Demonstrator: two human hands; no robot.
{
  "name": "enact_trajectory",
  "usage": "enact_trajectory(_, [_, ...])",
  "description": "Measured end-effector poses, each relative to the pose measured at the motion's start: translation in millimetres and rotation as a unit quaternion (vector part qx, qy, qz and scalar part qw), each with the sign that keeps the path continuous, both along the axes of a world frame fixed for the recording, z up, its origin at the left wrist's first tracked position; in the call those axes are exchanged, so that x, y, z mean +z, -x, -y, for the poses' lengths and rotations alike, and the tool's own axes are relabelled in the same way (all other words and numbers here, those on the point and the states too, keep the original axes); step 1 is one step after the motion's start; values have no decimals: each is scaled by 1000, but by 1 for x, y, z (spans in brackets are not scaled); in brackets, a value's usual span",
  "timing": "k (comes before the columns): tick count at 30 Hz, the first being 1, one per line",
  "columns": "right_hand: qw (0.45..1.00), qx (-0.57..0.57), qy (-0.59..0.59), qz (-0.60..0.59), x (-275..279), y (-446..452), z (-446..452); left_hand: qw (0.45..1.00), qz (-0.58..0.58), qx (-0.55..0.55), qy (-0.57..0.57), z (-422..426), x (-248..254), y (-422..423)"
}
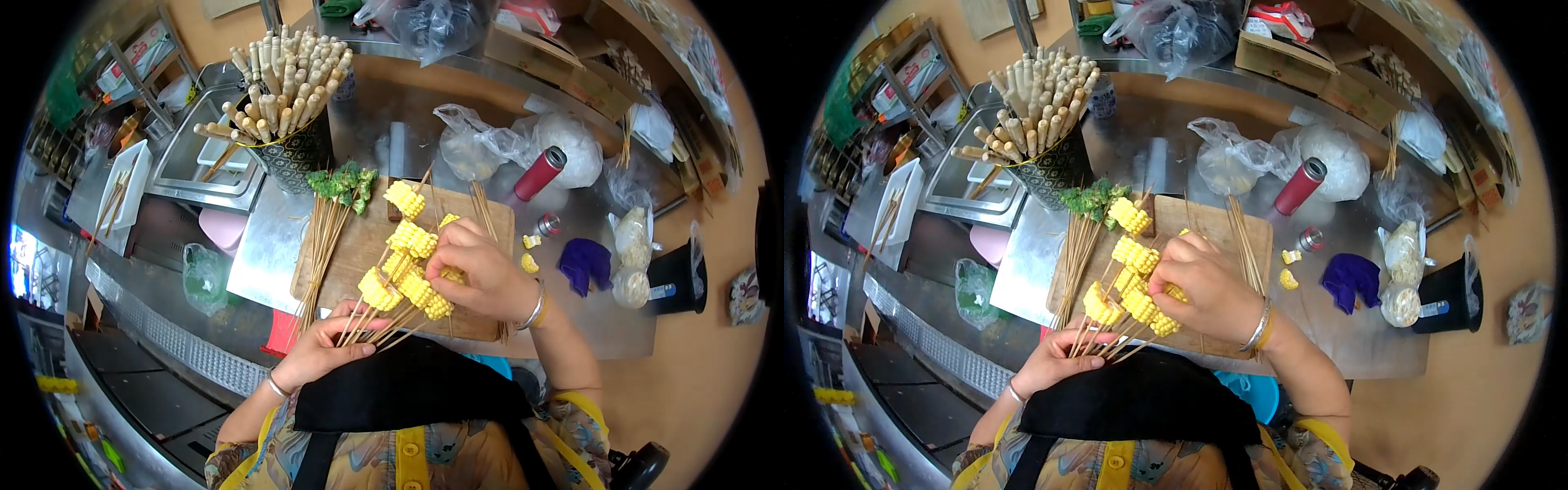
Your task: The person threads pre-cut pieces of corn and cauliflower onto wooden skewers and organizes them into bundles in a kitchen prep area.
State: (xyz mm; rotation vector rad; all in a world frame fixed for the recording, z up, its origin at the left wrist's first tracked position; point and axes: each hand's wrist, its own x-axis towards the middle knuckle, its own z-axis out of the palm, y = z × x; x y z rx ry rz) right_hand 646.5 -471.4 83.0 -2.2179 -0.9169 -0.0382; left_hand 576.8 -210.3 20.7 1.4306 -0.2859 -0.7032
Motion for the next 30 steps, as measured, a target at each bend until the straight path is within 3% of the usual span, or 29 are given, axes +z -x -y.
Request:
enact_trajectory(4, [997,34,48,42,9,2,6,998,60,-15,-4,3,2,-2])
enact_trajectory(13, [999,0,4,-51,2,11,1,998,56,-33,-16,1,0,0])
enact_trajectory(15, [976,-49,-132,-163,3,11,1,1000,-3,-19,13,0,-2,1])
enact_trajectory(16, [976,-52,-133,-163,6,11,2,1000,-3,-21,13,-1,-2,0])
enact_trajectory(18, [898,-151,-332,-245,12,10,11,999,-28,-14,-17,-4,-3,-1])
enact_trajectory(19, [898,-154,-333,-243,10,10,19,999,-27,-18,-18,-6,-4,-1])
enact_trajectory(21, [938,-184,-285,-72,2,9,41,1000,1,-1,-31,-7,-6,0])
enact_trajectory(22, [938,-186,-285,-70,0,11,49,1000,2,-3,-31,-7,-6,0])
enact_trajectory(24, [956,-289,-13,48,-5,19,60,996,-85,28,15,-8,-8,1])
enact_trajectory(28, [930,-362,-57,21,-26,30,51,991,-115,36,51,-7,-9,0])
enact_trajectory(30, [922,-348,-167,-29,-28,38,38,997,-66,40,21,-7,-15,0])
